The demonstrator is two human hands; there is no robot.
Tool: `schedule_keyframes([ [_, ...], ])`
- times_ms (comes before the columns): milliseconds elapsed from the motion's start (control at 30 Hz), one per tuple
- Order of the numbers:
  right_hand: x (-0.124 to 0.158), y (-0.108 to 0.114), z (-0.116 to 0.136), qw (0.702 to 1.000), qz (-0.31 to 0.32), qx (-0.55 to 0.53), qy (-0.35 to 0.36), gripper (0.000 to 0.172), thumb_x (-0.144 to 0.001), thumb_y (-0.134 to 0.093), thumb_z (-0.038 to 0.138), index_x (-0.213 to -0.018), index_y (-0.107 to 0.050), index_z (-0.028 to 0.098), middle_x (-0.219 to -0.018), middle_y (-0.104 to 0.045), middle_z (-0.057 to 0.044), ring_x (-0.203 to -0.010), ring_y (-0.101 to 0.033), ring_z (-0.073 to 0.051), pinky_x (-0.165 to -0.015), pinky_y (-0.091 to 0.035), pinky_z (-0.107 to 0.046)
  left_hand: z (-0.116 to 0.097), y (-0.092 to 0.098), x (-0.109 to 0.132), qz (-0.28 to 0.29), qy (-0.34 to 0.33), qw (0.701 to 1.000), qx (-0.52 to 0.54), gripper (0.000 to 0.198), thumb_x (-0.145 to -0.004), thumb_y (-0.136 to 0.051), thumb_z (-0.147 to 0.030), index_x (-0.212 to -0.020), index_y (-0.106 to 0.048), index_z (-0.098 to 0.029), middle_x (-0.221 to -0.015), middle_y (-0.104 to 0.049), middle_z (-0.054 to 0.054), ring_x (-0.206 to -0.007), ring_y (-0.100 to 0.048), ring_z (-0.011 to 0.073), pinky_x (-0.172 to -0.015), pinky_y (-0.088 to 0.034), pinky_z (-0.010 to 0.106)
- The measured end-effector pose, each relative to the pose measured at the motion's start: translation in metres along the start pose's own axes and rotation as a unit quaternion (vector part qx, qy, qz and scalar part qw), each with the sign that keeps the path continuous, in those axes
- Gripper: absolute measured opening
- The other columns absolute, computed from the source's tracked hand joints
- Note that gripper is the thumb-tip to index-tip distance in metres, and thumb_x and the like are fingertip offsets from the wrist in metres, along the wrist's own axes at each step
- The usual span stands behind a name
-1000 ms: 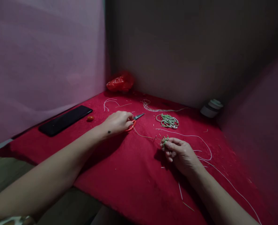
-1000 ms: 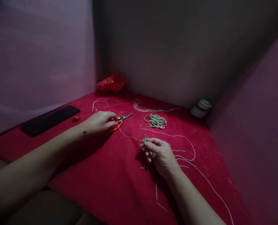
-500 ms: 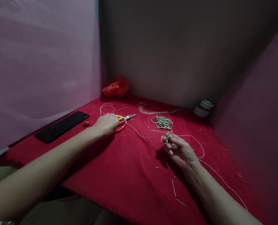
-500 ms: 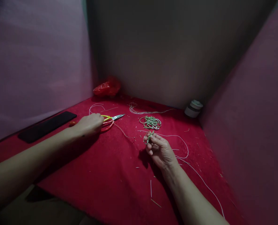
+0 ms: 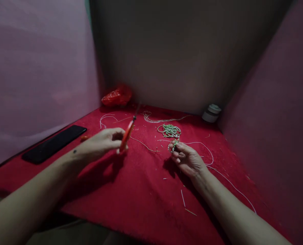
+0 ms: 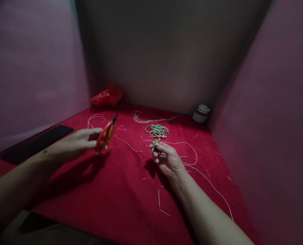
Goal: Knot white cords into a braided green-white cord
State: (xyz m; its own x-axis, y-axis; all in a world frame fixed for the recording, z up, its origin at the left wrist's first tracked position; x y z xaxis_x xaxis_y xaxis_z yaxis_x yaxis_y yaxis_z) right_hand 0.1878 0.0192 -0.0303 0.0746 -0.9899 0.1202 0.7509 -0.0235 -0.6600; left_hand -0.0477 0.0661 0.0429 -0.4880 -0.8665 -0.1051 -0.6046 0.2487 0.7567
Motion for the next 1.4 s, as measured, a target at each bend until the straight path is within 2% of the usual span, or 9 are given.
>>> schedule_keyframes([
  [100, 0.001, 0.000, 0.000, 1.000, -0.007, 0.000, 0.000, 0.008, -0.063, -0.067, 0.017, -0.069, -0.064, 0.012, -0.072, -0.065, -0.003, -0.044, -0.041, -0.003, -0.036, -0.033, -0.014, -0.019, -0.045, 0.017, 0.131, 0.054, 0.985, 0.095, 0.018, -0.070, -0.054, -0.032, -0.069, -0.045, -0.017, -0.059, -0.049, -0.004, -0.051, -0.044, 0.0078, -0.046, -0.034, 0.019],
  [167, 0.000, 0.001, 0.001, 1.000, -0.010, -0.001, 0.002, 0.007, -0.063, -0.067, 0.016, -0.070, -0.064, 0.013, -0.072, -0.066, -0.004, -0.045, -0.044, -0.004, -0.037, -0.034, -0.014, -0.027, -0.056, 0.023, 0.131, 0.050, 0.989, 0.047, 0.024, -0.071, -0.054, -0.037, -0.065, -0.040, -0.018, -0.057, -0.045, -0.004, -0.051, -0.041, 0.0079, -0.046, -0.030, 0.020],
  [333, 0.000, 0.000, 0.001, 1.000, 0.026, 0.002, 0.005, 0.010, -0.065, -0.066, 0.018, -0.074, -0.064, 0.013, -0.075, -0.066, -0.005, -0.047, -0.047, -0.005, -0.039, -0.035, -0.015, -0.033, -0.059, 0.029, 0.078, -0.034, 0.984, -0.158, 0.020, -0.081, -0.041, -0.037, -0.069, -0.039, -0.020, -0.065, -0.050, -0.002, -0.053, -0.040, 0.0105, -0.049, -0.029, 0.023],
  [500, 0.002, -0.003, 0.000, 0.998, 0.054, 0.008, 0.002, 0.008, -0.066, -0.066, 0.019, -0.072, -0.064, 0.014, -0.076, -0.066, -0.004, -0.046, -0.045, -0.004, -0.040, -0.036, -0.015, -0.030, -0.062, 0.034, 0.085, -0.034, 0.969, -0.230, 0.018, -0.086, -0.033, -0.035, -0.078, -0.040, -0.021, -0.073, -0.054, 0.002, -0.055, -0.044, 0.0134, -0.050, -0.028, 0.026],
  [667, 0.003, -0.007, -0.002, 0.998, 0.066, 0.010, -0.009, 0.012, -0.065, -0.067, 0.017, -0.075, -0.066, 0.012, -0.068, -0.064, -0.003, -0.044, -0.046, -0.004, -0.039, -0.036, -0.015, -0.038, -0.066, 0.036, 0.078, -0.067, 0.949, -0.297, 0.019, -0.087, -0.029, -0.023, -0.082, -0.046, -0.019, -0.080, -0.054, 0.005, -0.064, -0.047, 0.0158, -0.056, -0.033, 0.028],
  [767, 0.003, -0.008, -0.002, 0.998, 0.064, 0.014, -0.010, 0.013, -0.062, -0.069, 0.017, -0.074, -0.067, 0.012, -0.065, -0.063, -0.002, -0.044, -0.047, -0.004, -0.038, -0.036, -0.015, -0.039, -0.068, 0.035, 0.080, -0.046, 0.936, -0.340, 0.022, -0.086, -0.028, -0.022, -0.083, -0.050, -0.018, -0.078, -0.053, 0.006, -0.063, -0.046, 0.0157, -0.057, -0.034, 0.029],
  [1133, 0.001, -0.008, -0.006, 0.997, 0.074, 0.020, -0.003, 0.014, -0.061, -0.071, 0.017, -0.073, -0.065, 0.011, -0.058, -0.059, 0.000, -0.044, -0.052, -0.006, -0.037, -0.040, -0.015, -0.046, -0.075, 0.037, 0.100, -0.015, 0.908, -0.407, 0.029, -0.087, -0.024, -0.013, -0.092, -0.053, -0.014, -0.086, -0.054, 0.009, -0.073, -0.052, 0.0185, -0.068, -0.041, 0.032],
  [1267, 0.002, -0.009, -0.006, 0.997, 0.080, 0.020, -0.001, 0.013, -0.063, -0.069, 0.015, -0.074, -0.064, 0.010, -0.062, -0.062, -0.003, -0.045, -0.053, -0.007, -0.037, -0.040, -0.016, -0.045, -0.072, 0.041, 0.099, -0.003, 0.907, -0.410, 0.029, -0.088, -0.024, -0.016, -0.096, -0.052, -0.014, -0.087, -0.054, 0.009, -0.071, -0.052, 0.0183, -0.063, -0.040, 0.031],
  [1400, 0.003, -0.009, -0.004, 0.998, 0.066, 0.010, -0.001, 0.015, -0.064, -0.065, 0.015, -0.078, -0.064, 0.010, -0.072, -0.067, -0.006, -0.046, -0.052, -0.006, -0.037, -0.040, -0.015, -0.032, -0.064, 0.048, 0.087, -0.011, 0.906, -0.414, 0.026, -0.086, -0.029, -0.014, -0.095, -0.053, -0.016, -0.085, -0.054, 0.008, -0.067, -0.051, 0.0183, -0.059, -0.038, 0.030],
])
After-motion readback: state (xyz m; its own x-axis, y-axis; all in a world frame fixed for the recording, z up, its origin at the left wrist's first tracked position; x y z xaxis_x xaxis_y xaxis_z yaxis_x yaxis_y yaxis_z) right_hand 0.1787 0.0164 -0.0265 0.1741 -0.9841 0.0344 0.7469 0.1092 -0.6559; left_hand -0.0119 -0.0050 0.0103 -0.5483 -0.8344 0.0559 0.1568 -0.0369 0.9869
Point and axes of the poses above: each hand's wrist, its own x-axis away from the middle knuckle, its own y-axis out of the back of the hand, z = x × y, the point moved 6 cm from there along -x, towards the middle knuckle
